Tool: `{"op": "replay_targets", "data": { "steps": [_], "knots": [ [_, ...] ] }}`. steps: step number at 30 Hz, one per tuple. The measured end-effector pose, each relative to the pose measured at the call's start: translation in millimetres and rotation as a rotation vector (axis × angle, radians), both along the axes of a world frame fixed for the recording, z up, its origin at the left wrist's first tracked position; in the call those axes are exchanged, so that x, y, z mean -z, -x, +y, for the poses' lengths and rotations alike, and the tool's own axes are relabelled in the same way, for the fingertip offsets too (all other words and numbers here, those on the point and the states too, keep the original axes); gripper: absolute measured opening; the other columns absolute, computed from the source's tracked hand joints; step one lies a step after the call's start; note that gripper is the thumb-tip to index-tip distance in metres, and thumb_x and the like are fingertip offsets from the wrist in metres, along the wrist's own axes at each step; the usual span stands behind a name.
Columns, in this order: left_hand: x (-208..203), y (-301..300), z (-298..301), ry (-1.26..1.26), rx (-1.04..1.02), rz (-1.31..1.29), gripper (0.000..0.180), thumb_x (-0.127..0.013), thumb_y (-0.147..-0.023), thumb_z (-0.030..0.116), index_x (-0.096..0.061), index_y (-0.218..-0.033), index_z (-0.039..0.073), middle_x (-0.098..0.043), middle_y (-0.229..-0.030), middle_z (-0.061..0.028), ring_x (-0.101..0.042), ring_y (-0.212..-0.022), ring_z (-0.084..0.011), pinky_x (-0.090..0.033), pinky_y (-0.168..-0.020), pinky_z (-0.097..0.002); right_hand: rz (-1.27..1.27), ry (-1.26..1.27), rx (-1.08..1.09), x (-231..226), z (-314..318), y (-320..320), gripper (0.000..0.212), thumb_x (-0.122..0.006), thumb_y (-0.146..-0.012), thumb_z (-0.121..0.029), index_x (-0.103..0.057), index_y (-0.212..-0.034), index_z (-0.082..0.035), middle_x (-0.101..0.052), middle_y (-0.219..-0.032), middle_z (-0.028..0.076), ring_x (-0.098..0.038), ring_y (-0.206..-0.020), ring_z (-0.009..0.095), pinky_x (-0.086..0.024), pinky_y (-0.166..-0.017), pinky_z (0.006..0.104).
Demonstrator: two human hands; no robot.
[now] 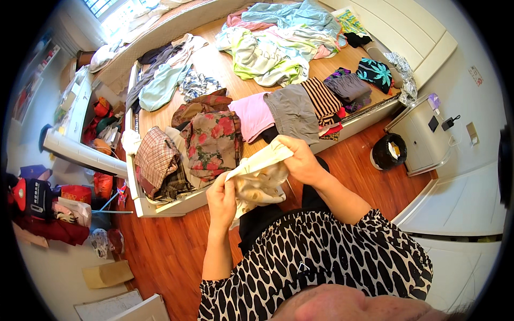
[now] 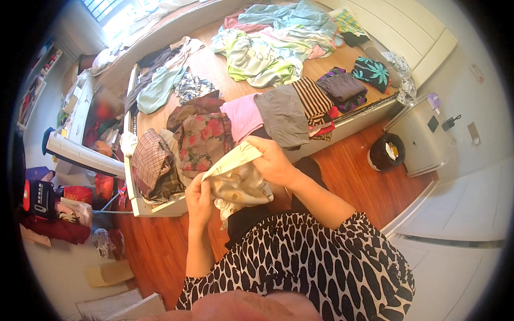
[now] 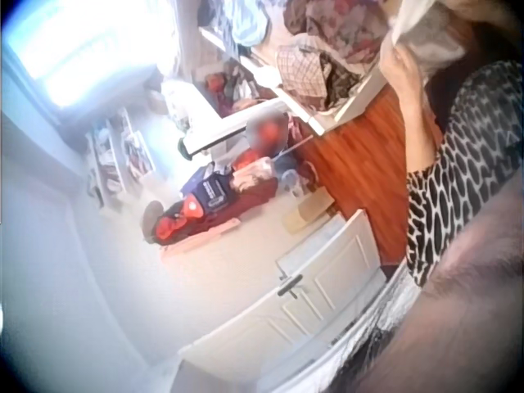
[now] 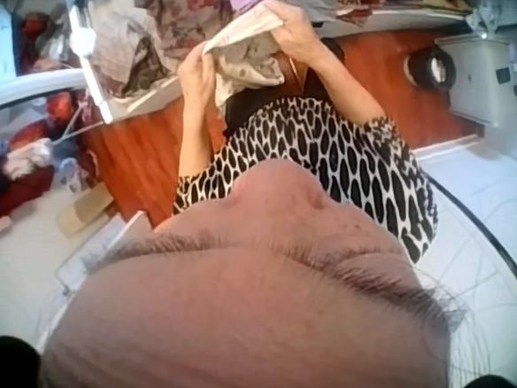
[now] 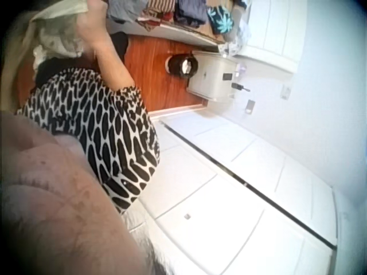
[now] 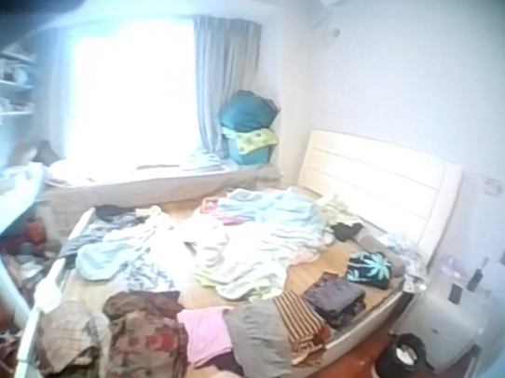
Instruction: The person folds multiple pieces of clothing, including grey and red tops and a white patterned garment, from a pile on the bed.
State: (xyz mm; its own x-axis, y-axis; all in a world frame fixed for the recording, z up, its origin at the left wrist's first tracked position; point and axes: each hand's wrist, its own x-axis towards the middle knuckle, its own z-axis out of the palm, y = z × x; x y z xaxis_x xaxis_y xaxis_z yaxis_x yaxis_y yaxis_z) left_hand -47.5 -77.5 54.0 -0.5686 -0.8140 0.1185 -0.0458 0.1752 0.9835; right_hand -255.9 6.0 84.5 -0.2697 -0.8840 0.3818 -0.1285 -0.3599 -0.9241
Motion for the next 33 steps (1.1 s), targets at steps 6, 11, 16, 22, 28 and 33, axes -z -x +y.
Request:
{"op": "replay_targets", "data": {
  "steps": [6, 11, 16, 22, 28, 33],
  "knots": [
    [-3, 9, -5, -0.844, 0.026, 0.579, 0.026, -0.046, -0.099, 0.018, -0.058, -0.110, -0.002, -0.066, -0.103, -0.0127, -0.066, -0.088, -0.0187, -0.054, -0.078, -0.0308, -0.005, -0.237, -0.234, 29, -14, -4, 0.010, -0.058, -0.087, -0.005, -0.059, -0.095, 0.001, -0.061, -0.088, 0.000, -0.054, -0.084, 0.005, -0.046, -0.074, 0.0217],
    [-5, 8, -8, -0.879, 0.053, 0.582, 0.025, -0.047, -0.098, 0.018, -0.059, -0.109, -0.002, -0.066, -0.102, -0.0127, -0.066, -0.088, -0.0187, -0.055, -0.077, -0.0306, -0.086, -0.329, -0.480, 25, -3, -14, 0.042, -0.070, -0.083, -0.022, -0.058, -0.117, 0.000, -0.064, -0.104, 0.005, -0.055, -0.095, 0.009, -0.045, -0.088, 0.0273],
    [-15, 6, -12, -0.713, 0.155, 0.441, 0.023, -0.051, -0.096, 0.014, -0.059, -0.109, -0.003, -0.067, -0.104, -0.0119, -0.066, -0.089, -0.0167, -0.055, -0.078, -0.0291, -0.047, -0.330, -0.323, 33, -16, 6, 0.023, -0.064, -0.084, -0.004, -0.065, -0.106, 0.002, -0.068, -0.092, 0.003, -0.061, -0.084, 0.008, -0.051, -0.074, 0.0261],
    [-51, 26, -25, 0.502, 0.142, -0.429, 0.036, -0.070, -0.075, 0.014, -0.064, -0.111, 0.009, -0.066, -0.089, -0.0183, -0.066, -0.082, -0.0325, -0.051, -0.073, -0.0368, -0.600, -0.337, -0.372, -13, -24, 22, 0.023, -0.059, -0.083, 0.001, -0.063, -0.106, 0.003, -0.067, -0.097, 0.008, -0.065, -0.085, 0.014, -0.054, -0.074, 0.0283],
    [-5, 27, -70, 0.348, 0.029, -0.170, 0.021, -0.064, -0.080, 0.006, -0.068, -0.101, 0.006, -0.068, -0.086, -0.0094, -0.066, -0.078, -0.0202, -0.050, -0.073, -0.0307, -0.881, -0.304, -0.322, -20, -20, 23, 0.025, -0.057, -0.088, -0.004, -0.059, -0.112, 0.004, -0.066, -0.104, 0.012, -0.066, -0.089, 0.017, -0.055, -0.077, 0.0302],
    [3, 31, -68, -0.616, 0.115, 0.313, 0.021, -0.058, -0.090, 0.009, -0.064, -0.108, 0.001, -0.067, -0.102, -0.0087, -0.065, -0.088, -0.0152, -0.052, -0.078, -0.0301, -0.809, -0.269, -0.234, -17, -19, 29, 0.029, -0.061, -0.088, -0.008, -0.058, -0.115, 0.003, -0.065, -0.106, 0.011, -0.066, -0.091, 0.017, -0.054, -0.079, 0.0303]
  ]
}}
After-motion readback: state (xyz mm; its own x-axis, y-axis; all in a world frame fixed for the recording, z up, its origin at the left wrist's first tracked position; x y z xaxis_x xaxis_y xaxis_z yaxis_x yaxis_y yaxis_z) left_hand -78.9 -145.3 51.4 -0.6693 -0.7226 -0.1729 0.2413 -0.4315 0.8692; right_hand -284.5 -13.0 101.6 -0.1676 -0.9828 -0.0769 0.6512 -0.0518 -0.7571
